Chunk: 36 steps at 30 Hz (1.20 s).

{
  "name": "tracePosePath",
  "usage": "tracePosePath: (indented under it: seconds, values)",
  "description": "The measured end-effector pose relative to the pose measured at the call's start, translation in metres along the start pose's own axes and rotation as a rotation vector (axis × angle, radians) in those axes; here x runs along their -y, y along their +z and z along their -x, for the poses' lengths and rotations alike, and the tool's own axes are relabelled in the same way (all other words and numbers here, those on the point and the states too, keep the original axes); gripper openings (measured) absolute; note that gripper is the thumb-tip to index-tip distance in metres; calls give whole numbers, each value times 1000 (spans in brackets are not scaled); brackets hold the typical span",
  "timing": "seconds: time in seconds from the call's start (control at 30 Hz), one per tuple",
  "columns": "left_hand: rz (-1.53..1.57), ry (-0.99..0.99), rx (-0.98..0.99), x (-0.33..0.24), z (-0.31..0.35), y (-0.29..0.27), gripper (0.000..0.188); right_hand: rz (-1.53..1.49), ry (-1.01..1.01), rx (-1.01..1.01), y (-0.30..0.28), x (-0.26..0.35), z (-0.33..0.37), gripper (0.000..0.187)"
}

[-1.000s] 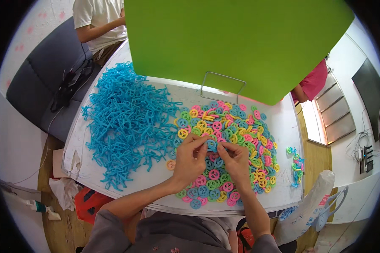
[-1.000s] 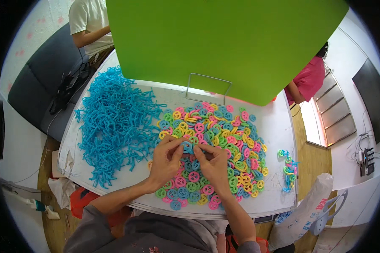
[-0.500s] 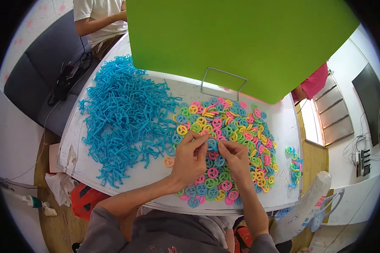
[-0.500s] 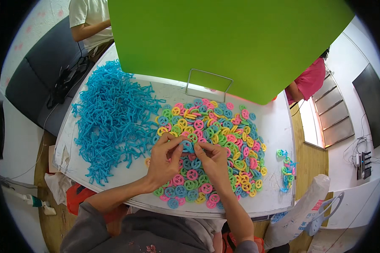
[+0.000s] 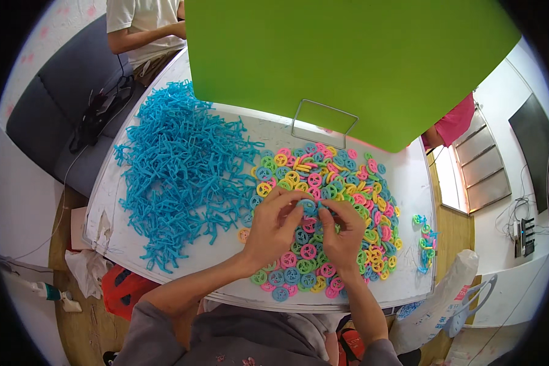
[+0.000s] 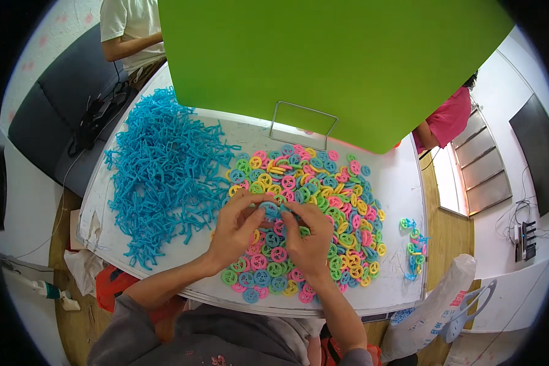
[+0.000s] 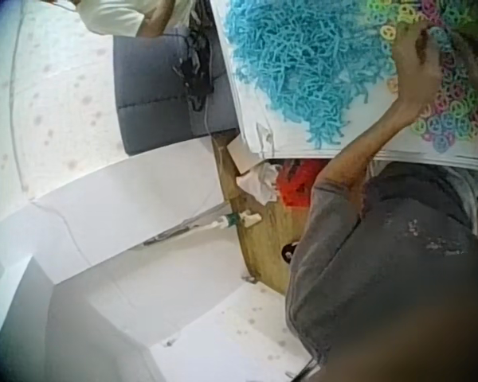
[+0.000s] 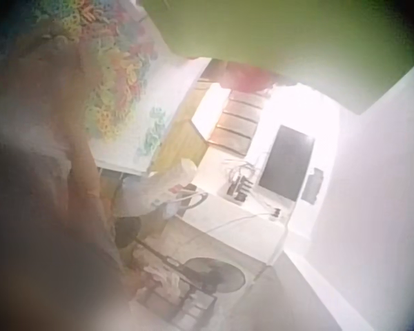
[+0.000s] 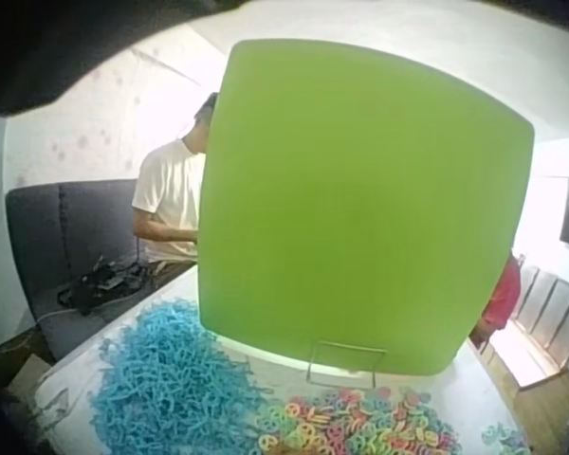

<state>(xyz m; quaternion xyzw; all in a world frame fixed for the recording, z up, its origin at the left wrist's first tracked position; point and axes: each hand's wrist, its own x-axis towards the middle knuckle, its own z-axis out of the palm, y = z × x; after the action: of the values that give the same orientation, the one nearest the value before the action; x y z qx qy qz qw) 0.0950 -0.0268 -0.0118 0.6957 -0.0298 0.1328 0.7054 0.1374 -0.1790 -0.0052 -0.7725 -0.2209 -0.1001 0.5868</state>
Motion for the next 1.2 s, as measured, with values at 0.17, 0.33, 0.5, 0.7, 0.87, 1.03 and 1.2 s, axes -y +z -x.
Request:
tracePosePath:
  seconds: [0.17, 0.33, 0.5, 0.7, 0.87, 1.03, 1.2]
  values:
    - [-77, 96, 64, -12, -4, 4, 28, 105, -157, 55, -9, -1, -6, 27]
    - [292, -57, -59, -6, -5, 2, 24, -355, 154, 94, -10, 17, -10, 38]
    - [242, -103, -26, -2, -6, 1, 20, -268, 210, 142, -15, 0, -8, 42]
    - [278, -59, -82, -2, -5, 1, 20, -132, 190, 130, -12, 7, -7, 39]
    - [192, -45, -29, 4, -4, -1, 18, -209, 259, 117, -15, -2, -5, 31]
    - [79, -17, -76, 5, -6, 10, 18, 45, 275, 86, -26, 5, -4, 29]
    - [122, -80, -19, -17, -3, 8, 26, -56, 190, 87, -43, 18, -4, 28]
